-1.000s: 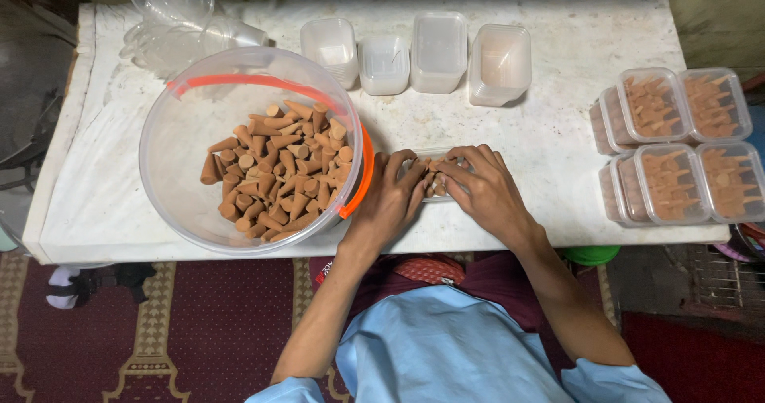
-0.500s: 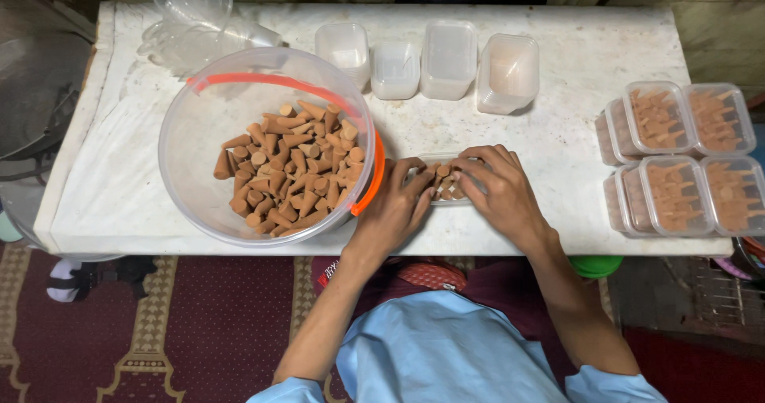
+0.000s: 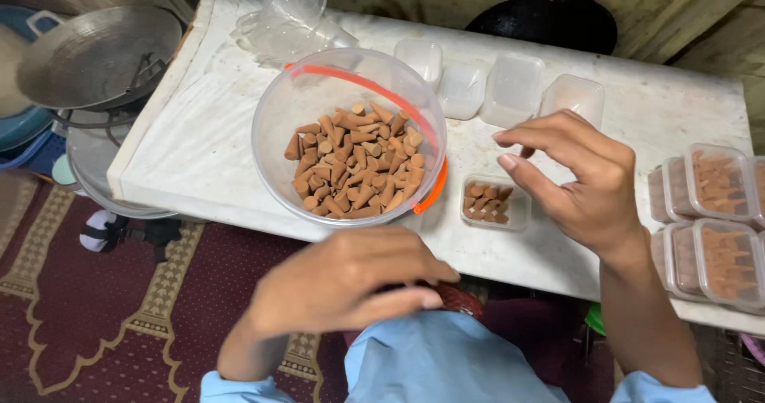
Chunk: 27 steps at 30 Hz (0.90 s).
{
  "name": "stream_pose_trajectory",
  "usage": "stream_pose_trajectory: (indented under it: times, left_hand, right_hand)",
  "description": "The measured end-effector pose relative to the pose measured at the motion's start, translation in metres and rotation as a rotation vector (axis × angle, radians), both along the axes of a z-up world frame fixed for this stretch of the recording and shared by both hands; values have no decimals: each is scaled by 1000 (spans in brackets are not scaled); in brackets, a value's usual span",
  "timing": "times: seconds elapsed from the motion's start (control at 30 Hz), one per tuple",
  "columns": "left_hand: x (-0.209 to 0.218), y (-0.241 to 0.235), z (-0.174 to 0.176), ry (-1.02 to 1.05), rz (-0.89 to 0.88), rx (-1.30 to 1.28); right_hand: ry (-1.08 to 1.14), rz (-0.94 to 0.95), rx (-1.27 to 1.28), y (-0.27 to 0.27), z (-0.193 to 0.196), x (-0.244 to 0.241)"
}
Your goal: The person transfers small, cone-shaped snacks from a large clear bucket into a small rectangular plastic container. They pick up the snacks by hand and arrange them neatly in rows within the container. The person continues this process until the small container is full, then places a lid on it.
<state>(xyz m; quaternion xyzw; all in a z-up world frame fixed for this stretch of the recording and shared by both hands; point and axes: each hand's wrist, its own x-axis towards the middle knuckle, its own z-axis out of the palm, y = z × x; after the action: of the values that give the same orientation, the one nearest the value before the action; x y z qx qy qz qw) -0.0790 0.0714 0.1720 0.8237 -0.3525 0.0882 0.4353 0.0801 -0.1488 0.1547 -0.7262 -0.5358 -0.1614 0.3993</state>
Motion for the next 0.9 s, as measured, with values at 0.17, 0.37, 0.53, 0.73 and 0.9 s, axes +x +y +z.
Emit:
stream_pose_trajectory:
  times: [0.17, 0.37, 0.53, 0.73, 0.9]
  left_hand:
    - [37, 62, 13, -49, 377, 220]
    - [87, 106, -27, 376, 616, 607]
    - [95, 100, -32, 524, 651, 869]
    - [97, 98, -28, 650, 630, 893]
    - [100, 103, -38, 647, 569, 927]
  right_hand:
    - [1, 235, -181, 56, 20, 11]
    - [147, 202, -785, 122, 11, 23]
    - [-29, 98, -1118, 161, -40, 47]
    - [-32, 125, -1188, 175, -68, 57]
    - [-53, 132, -1171, 166, -48, 53]
